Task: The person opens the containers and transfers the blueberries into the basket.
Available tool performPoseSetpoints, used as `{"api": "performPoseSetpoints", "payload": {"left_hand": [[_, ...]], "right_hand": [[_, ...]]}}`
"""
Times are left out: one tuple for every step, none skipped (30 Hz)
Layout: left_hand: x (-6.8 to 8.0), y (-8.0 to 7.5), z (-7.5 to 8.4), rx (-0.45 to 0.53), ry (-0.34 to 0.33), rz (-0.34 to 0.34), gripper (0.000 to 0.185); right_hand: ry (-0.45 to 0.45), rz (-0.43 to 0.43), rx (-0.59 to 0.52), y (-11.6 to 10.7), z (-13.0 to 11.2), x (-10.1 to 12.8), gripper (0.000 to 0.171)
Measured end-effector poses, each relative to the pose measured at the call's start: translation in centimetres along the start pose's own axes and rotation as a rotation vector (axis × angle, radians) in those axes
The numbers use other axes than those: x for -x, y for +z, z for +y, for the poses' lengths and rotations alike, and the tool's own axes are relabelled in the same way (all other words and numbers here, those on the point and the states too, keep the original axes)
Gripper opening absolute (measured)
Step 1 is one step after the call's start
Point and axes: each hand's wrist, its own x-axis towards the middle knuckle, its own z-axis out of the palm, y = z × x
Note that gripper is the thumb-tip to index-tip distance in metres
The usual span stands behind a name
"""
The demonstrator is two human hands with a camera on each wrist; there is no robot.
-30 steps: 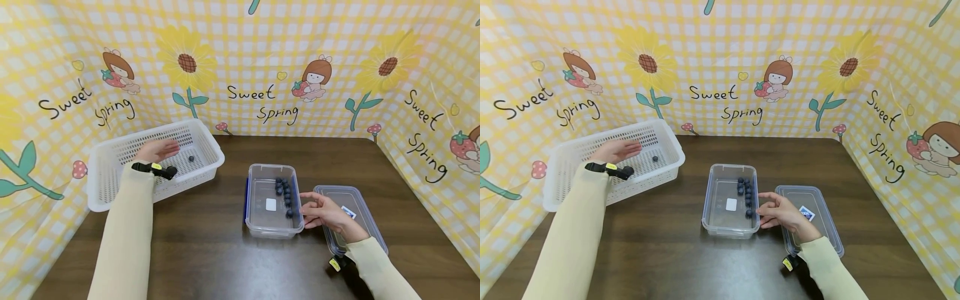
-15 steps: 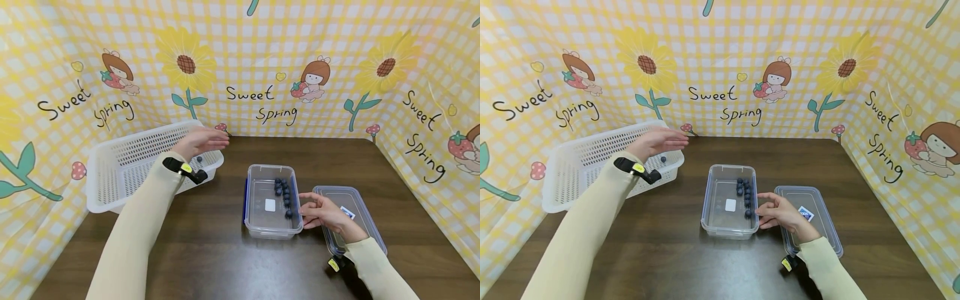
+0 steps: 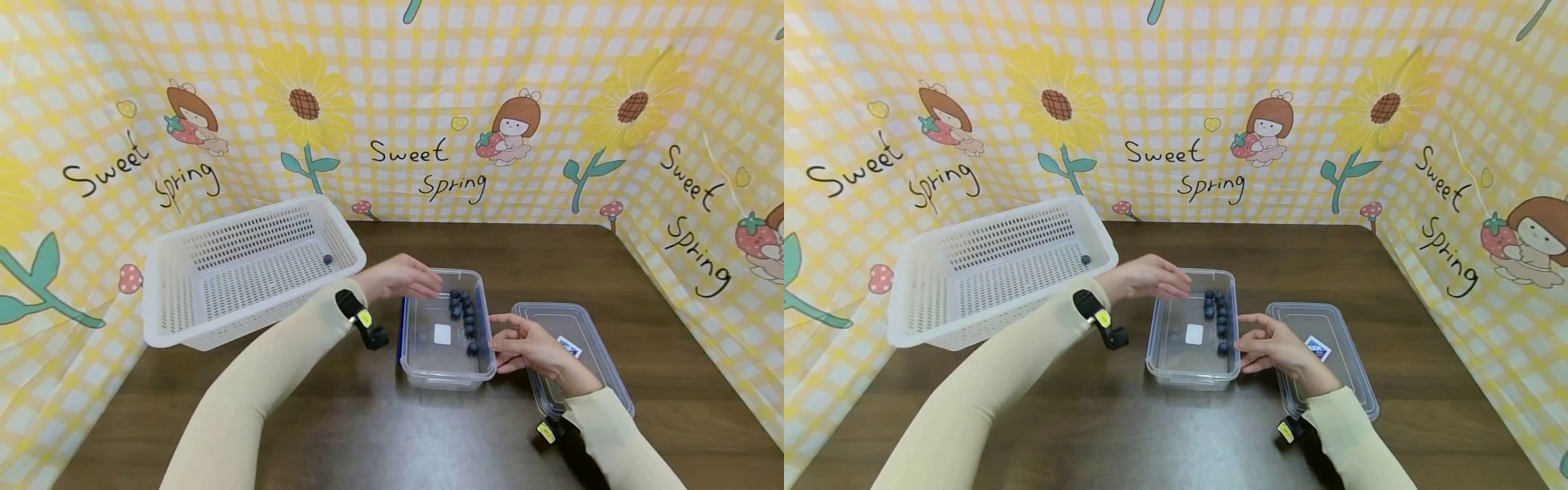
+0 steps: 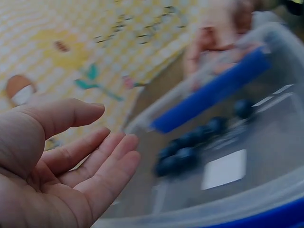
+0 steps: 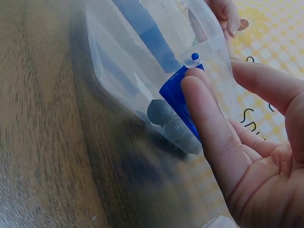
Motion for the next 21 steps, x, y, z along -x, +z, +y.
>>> {"api": "performPoseSetpoints", "payload": {"left_hand": [[-0.3,0.6,-0.4,-0.022,-0.01,-0.024,0.034],[-0.5,1.2,-0.8,-0.044,-0.021,-0.042,0.034],[-0.7,1.8,-1.2,-0.067,-0.034,-0.055,0.034],[-0.8,2.4,-1.6,-0.091,-0.041,-0.068,0.033],[-1.0,2.9,-1.9,-0.112,-0.05,-0.074,0.033],[-1.1,3.3,-2.3,-0.127,-0.056,-0.082,0.032],[-1.3,3.8,-2.5,-0.136,-0.062,-0.086,0.031],[-1.4,4.2,-2.8,-0.143,-0.066,-0.084,0.03],[-1.6,4.7,-3.0,-0.147,-0.069,-0.086,0.03],[-1.7,5.1,-3.3,-0.148,-0.073,-0.089,0.029],[-1.9,5.4,-3.5,-0.146,-0.081,-0.092,0.028],[-2.1,5.7,-3.7,-0.148,-0.088,-0.097,0.027],[-2.2,6.1,-3.9,-0.148,-0.094,-0.102,0.027],[-2.3,6.4,-4.1,-0.149,-0.099,-0.111,0.026],[-2.3,6.6,-4.4,-0.149,-0.109,-0.122,0.026],[-2.4,6.9,-4.6,-0.152,-0.12,-0.131,0.026],[-2.4,7.1,-4.8,-0.149,-0.128,-0.139,0.026],[-2.4,7.3,-5.0,-0.146,-0.134,-0.144,0.026],[-2.4,7.5,-5.2,-0.141,-0.142,-0.148,0.026],[-2.4,7.6,-5.3,-0.138,-0.146,-0.149,0.026],[-2.4,7.8,-5.5,-0.129,-0.152,-0.15,0.027]], "right_hand": [[0.002,0.002,0.0,0.0,0.0,0.0,0.057],[0.002,0.004,0.002,0.0,0.0,0.0,0.058],[0.004,0.007,0.004,0.0,0.0,0.0,0.057],[0.006,0.008,0.006,-0.1,0.1,-0.1,0.057],[0.008,0.008,0.009,-0.1,0.1,-0.1,0.057],[0.01,0.009,0.009,-0.1,0.1,-0.1,0.057],[0.011,0.009,0.01,-0.1,0.1,-0.1,0.057],[0.012,0.009,0.012,-0.1,0.1,0.0,0.058],[0.013,0.008,0.012,-0.1,0.1,0.0,0.057],[0.012,0.007,0.011,-0.1,0.1,0.0,0.057],[0.012,0.009,0.01,-0.1,0.0,0.1,0.057],[0.011,0.01,0.01,-0.1,-0.1,0.1,0.058],[0.011,0.011,0.01,-0.1,-0.1,0.1,0.058],[0.011,0.013,0.009,0.0,-0.2,0.2,0.058],[0.01,0.014,0.008,0.0,-0.2,0.2,0.058],[0.011,0.016,0.007,0.0,-0.3,0.2,0.058],[0.012,0.017,0.006,0.1,-0.3,0.2,0.059],[0.011,0.017,0.007,0.1,-0.3,0.2,0.059],[0.012,0.017,0.006,0.1,-0.3,0.2,0.059],[0.011,0.016,0.007,0.1,-0.3,0.2,0.058],[0.011,0.015,0.007,0.1,-0.3,0.2,0.058]]}}
